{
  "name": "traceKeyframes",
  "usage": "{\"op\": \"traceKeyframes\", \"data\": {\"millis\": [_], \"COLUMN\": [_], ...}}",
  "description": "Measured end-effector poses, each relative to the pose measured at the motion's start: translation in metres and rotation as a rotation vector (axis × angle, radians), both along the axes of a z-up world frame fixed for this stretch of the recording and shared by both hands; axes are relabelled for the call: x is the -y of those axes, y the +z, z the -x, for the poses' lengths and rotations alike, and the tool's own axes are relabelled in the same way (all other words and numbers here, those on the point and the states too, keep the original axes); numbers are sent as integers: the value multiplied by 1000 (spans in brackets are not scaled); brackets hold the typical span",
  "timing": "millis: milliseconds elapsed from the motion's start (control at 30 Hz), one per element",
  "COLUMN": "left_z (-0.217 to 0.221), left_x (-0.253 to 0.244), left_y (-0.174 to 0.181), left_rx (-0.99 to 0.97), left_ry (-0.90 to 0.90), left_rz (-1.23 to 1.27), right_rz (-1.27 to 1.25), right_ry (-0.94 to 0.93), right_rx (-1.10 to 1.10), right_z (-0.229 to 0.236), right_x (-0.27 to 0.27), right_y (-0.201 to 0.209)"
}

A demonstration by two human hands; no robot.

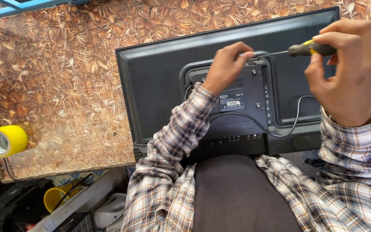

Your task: The person sits on a stool and uses a screwdriver to remove screws from the back panel of a television set resting on their lap. They systematically unscrew multiple fasteners around the central cover and along the bottom edge of the TV's rear casing.

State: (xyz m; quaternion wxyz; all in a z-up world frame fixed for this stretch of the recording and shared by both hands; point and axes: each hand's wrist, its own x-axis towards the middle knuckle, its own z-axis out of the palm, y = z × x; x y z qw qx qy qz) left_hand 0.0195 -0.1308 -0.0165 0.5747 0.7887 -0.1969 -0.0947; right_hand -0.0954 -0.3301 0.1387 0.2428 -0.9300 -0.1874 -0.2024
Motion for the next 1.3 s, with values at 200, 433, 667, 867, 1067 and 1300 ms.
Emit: {"op": "traceKeyframes", "data": {"millis": [200, 433, 667, 867, 1067, 1300], "left_z": [9, 43, 65, 74, 86, 100], "left_x": [-29, -47, -66, -99, -134, -167], "left_y": [9, 21, 7, 23, 43, 26], "left_rx": [-835, -900, -804, -674, -538, -491], "left_ry": [107, -183, 102, 171, 243, 365], "left_rz": [192, 426, 680, 693, 647, 676], "right_rz": [-359, -405, -429, -310, -302, -329], "right_ry": [5, 3, -158, -161, -154, -166], "right_rx": [34, 76, -3, 3, 36, 40], "right_z": [36, 60, 55, 40, 36, 35], "right_x": [-8, -1, 12, 6, 6, 4], "right_y": [3, -9, -22, -23, -28, -28]}}
